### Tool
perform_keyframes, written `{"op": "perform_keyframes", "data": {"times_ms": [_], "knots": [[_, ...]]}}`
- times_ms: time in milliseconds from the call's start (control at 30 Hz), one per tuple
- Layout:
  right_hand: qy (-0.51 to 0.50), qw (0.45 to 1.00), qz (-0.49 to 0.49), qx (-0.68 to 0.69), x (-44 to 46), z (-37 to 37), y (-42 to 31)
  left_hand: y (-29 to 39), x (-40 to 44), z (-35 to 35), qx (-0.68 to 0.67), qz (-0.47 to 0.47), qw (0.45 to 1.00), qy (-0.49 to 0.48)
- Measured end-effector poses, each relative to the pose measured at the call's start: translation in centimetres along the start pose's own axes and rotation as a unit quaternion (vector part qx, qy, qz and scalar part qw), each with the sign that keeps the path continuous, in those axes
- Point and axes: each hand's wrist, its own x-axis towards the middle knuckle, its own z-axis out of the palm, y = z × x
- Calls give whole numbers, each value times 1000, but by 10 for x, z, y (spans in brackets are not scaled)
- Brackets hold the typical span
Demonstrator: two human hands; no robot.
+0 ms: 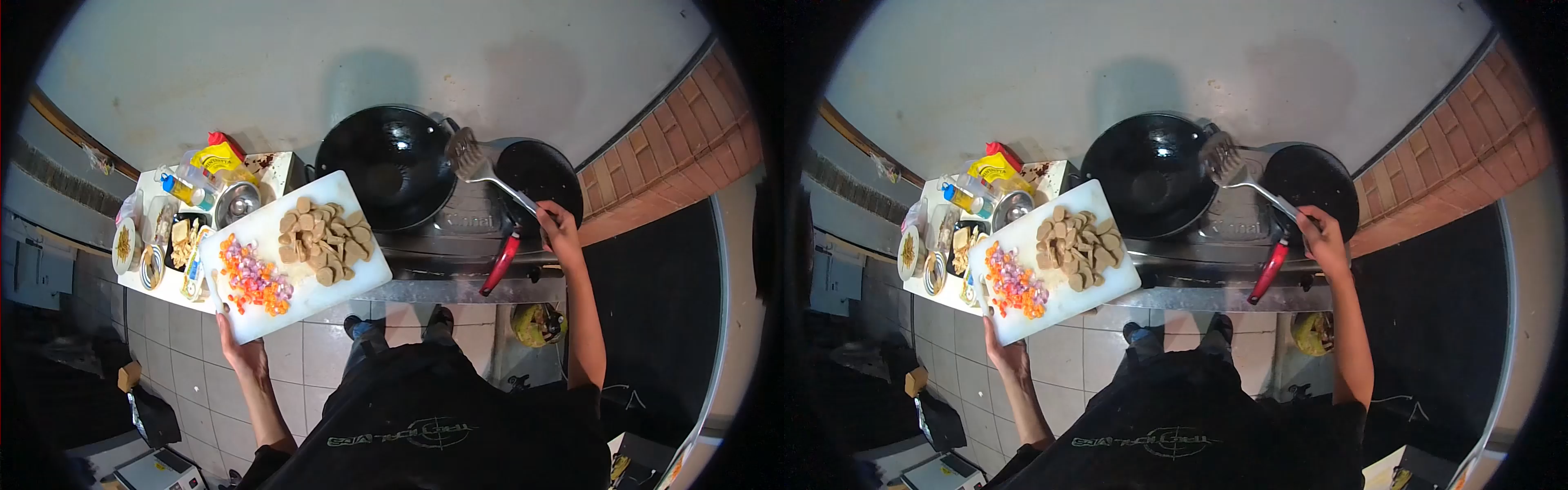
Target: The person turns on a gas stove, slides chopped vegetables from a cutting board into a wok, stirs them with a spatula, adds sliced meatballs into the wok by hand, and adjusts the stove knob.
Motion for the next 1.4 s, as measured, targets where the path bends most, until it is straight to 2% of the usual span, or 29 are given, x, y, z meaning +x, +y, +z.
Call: {"op": "perform_keyframes", "data": {"times_ms": [33, 100, 167, 233, 300, 333, 400, 533, 667, 767, 800, 833, 867, 1000, 1033, 1133, 1167, 1200, 1233, 1267, 1333, 1367, 1400], "knots": [[2, 999, 28, 45, -2, -15, 6, 0, -5, 3, 6, -3, 1000, -5], [10, 998, 37, 49, -3, -41, 13, -4, -15, 10, 6, -2, 1000, 25], [47, 997, 59, 26, -3, -64, 17, -9, -25, 15, 6, 9, 998, 70], [71, 994, 81, -8, -5, -74, 11, -11, -37, 23, -17, 0, 997, 78], [137, 981, 118, -74, 0, -72, 15, -8, -43, 33, -42, -9, 996, 82], [134, 980, 123, -78, 2, -72, 10, -5, -46, 35, -55, -26, 995, 76], [88, 982, 167, -4, 9, -61, 5, 0, -46, 41, -49, -28, 994, 90], [70, 984, 161, -24, 29, -36, 0, 5, -46, 54, -50, -34, 992, 109], [54, 987, 149, -10, 38, -12, 12, 4, -38, 44, -46, -37, 991, 120], [82, 987, 121, -67, 45, -7, 29, 3, -33, 42, -40, -38, 992, 116], [115, 984, 5, -133, 51, -9, 61, 1, -26, 33, -37, -45, 991, 119], [141, 964, -111, -197, 53, -2, 58, 1, -26, 29, -39, -38, 991, 125], [117, 968, -9, -223, 48, -7, 50, 0, -25, 27, -35, -46, 992, 109], [117, 972, 2, -203, 52, -4, 62, 2, -23, 33, -35, -59, 992, 106], [112, 973, 1, -202, 50, 23, 64, 12, -5, 16, -31, -67, 992, 105], [107, 975, 116, -158, 41, 15, 40, 7, -11, 17, -24, -80, 992, 96], [97, 976, 113, -158, 33, 20, 27, 7, -9, 12, -30, -82, 992, 92], [149, 953, 56, -257, 20, 31, 3, 9, -8, 17, -34, -80, 990, 108], [202, 915, -5, -349, 12, 39, -13, 12, -8, 19, -32, -82, 993, 84], [198, 915, -7, -351, 5, 87, -18, 26, 25, -16, -37, -79, 994, 68], [169, 952, -141, -212, -2, 101, -35, 27, 28, -22, -35, -74, 995, 51], [109, 972, -117, -171, -12, 95, -44, 21, 14, -8, -28, -68, 997, 31], [52, 985, -92, -134, -28, 125, -68, 24, 14, -6, -33, -80, 996, 35]]}}
